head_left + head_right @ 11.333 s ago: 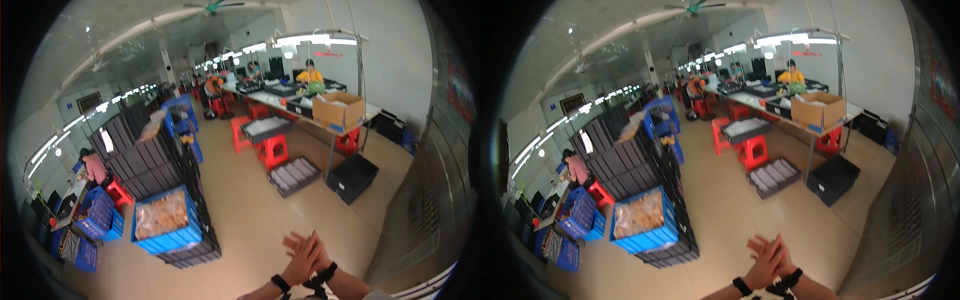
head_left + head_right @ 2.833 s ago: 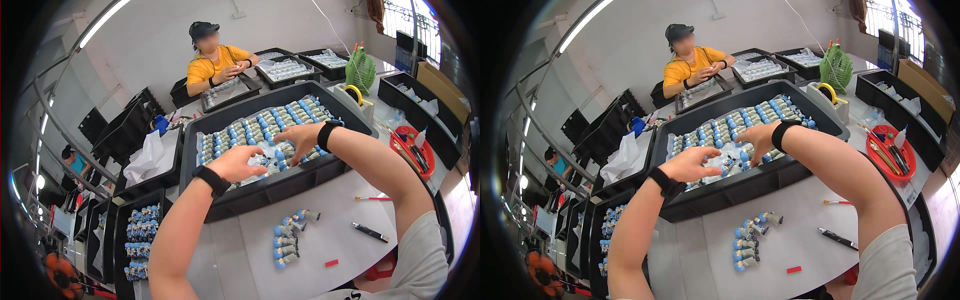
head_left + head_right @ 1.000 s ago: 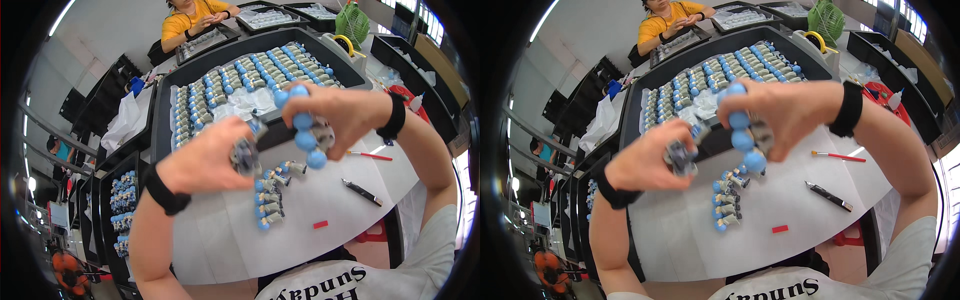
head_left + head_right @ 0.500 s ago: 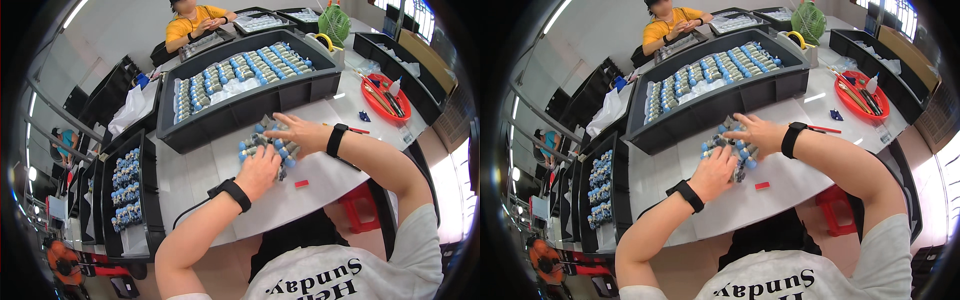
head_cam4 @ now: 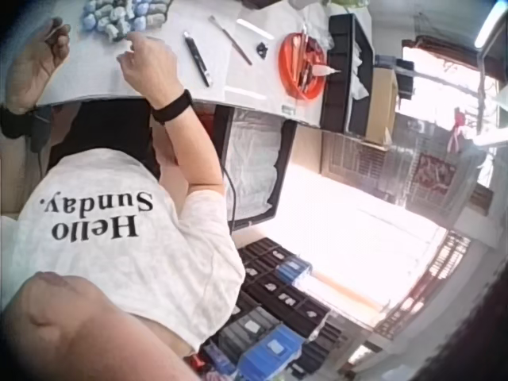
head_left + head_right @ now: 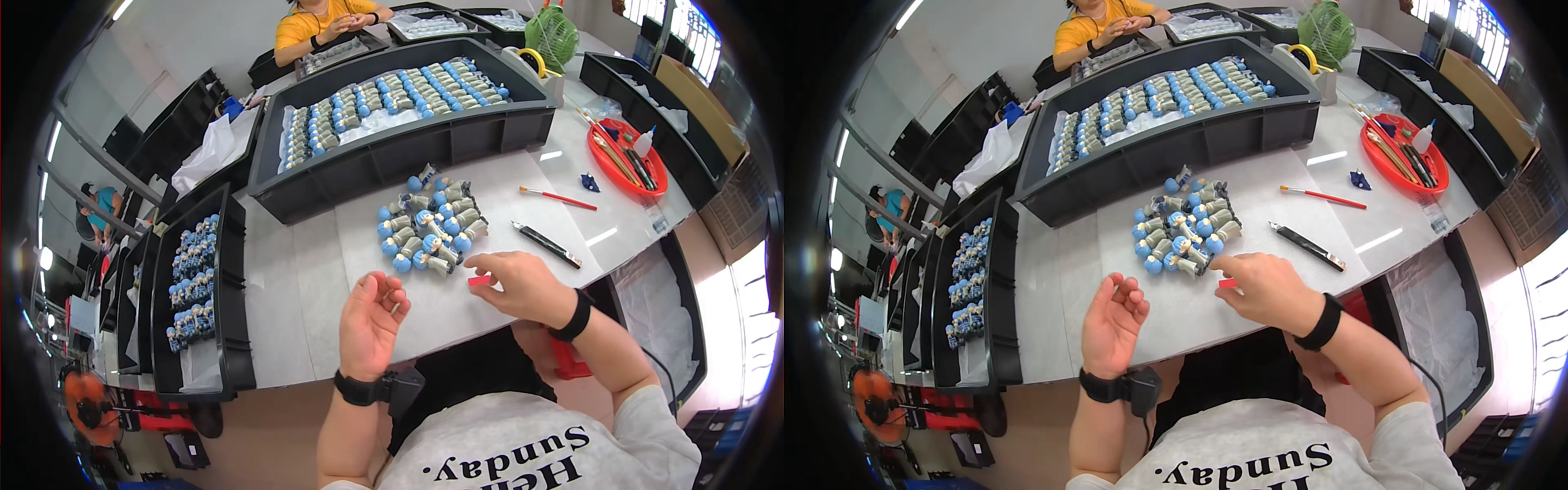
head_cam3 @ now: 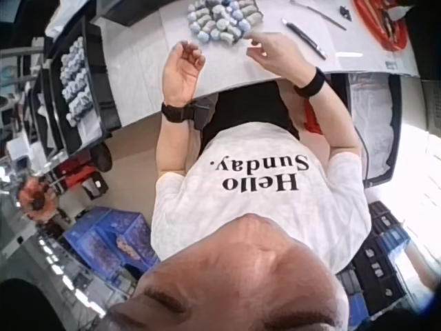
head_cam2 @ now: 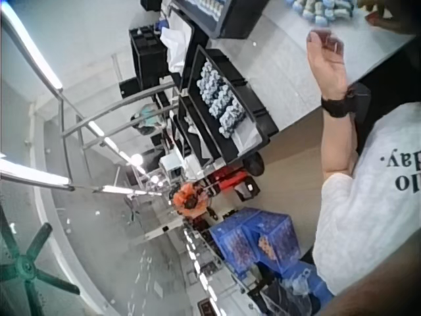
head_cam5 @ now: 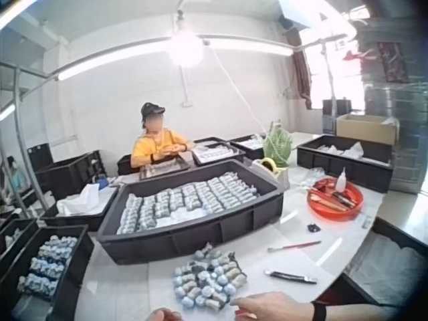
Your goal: Assembling toy figures by attaching heads and bodies at an assembly table.
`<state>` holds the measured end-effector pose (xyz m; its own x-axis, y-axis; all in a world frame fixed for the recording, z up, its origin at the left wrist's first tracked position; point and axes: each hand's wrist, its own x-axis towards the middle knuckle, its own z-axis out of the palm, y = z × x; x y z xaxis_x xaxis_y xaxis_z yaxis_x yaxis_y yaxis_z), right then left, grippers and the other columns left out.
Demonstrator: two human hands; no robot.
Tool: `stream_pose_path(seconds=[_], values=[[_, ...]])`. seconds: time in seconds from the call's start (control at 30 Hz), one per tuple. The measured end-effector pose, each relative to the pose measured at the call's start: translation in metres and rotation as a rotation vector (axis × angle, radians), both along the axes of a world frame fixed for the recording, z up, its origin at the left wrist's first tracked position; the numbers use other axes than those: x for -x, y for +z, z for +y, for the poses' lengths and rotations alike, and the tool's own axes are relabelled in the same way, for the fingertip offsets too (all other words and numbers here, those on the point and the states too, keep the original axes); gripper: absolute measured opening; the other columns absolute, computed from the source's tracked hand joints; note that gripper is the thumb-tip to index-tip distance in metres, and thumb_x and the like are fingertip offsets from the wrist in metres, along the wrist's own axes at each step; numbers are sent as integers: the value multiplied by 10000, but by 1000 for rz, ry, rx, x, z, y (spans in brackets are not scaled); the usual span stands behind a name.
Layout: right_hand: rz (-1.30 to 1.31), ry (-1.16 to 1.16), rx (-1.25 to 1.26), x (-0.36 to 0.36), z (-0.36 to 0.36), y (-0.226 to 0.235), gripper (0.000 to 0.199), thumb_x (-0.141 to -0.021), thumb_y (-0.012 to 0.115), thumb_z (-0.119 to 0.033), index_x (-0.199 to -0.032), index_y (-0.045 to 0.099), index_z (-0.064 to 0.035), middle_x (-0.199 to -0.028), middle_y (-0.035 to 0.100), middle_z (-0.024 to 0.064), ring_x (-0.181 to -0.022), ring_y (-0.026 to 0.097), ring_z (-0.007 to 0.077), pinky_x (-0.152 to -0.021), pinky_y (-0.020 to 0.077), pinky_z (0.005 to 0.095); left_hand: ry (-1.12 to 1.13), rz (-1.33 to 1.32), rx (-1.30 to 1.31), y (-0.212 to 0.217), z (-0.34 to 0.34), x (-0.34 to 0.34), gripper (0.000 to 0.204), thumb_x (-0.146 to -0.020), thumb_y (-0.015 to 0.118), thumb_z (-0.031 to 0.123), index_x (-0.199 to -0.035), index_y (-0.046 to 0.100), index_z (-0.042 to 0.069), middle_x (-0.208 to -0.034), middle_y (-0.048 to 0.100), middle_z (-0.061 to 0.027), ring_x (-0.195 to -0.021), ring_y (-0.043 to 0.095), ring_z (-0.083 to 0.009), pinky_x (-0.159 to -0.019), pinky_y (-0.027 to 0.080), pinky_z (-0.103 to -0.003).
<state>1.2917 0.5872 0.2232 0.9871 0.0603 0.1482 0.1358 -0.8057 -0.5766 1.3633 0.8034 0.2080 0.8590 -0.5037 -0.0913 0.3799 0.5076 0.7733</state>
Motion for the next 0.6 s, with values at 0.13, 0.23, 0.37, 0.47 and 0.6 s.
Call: stream_pose_path(seconds=[0.13,0.23,0.37,0.47,0.6], values=[[-13,-195,98,-5,6,-8,256,-735,596,-140,-985,568,-93,-791,611,132,-755,586,319,-638,459,403,76,11,-43,-18,-7,30,129,-903,474,175,-916,525,58,-880,569,-54,-731,542,-117,-682,458,-262],[-37,-286,167,-15,-24,-2,309,-720,611,-108,-1023,564,-71,-927,598,129,-838,571,295,-712,455,371,41,-247,-277,-24,-12,37,100,-885,503,102,-956,531,37,-852,582,-59,-708,540,-104,-671,454,-239],[-67,-150,175,-42,-48,3,342,-715,629,-112,-1043,550,-59,-922,597,133,-819,576,296,-711,455,374,72,-191,-281,-26,-18,30,105,-883,508,103,-952,528,27,-860,582,-61,-718,546,-103,-678,457,-238],[54,-71,289,-55,-50,-6,327,-714,632,-102,-1027,549,-56,-911,599,137,-820,577,295,-704,454,373,52,-158,-241,-28,-26,27,111,-879,513,97,-957,524,20,-867,582,-64,-722,548,-99,-685,460,-235],[58,-148,251,-55,-50,-24,257,-710,620,-74,-958,560,-43,-896,596,153,-823,577,301,-700,457,375,-45,-102,-238,-33,-29,26,122,-872,525,95,-968,521,21,-875,582,-65,-724,551,-98,-693,464,-237]])
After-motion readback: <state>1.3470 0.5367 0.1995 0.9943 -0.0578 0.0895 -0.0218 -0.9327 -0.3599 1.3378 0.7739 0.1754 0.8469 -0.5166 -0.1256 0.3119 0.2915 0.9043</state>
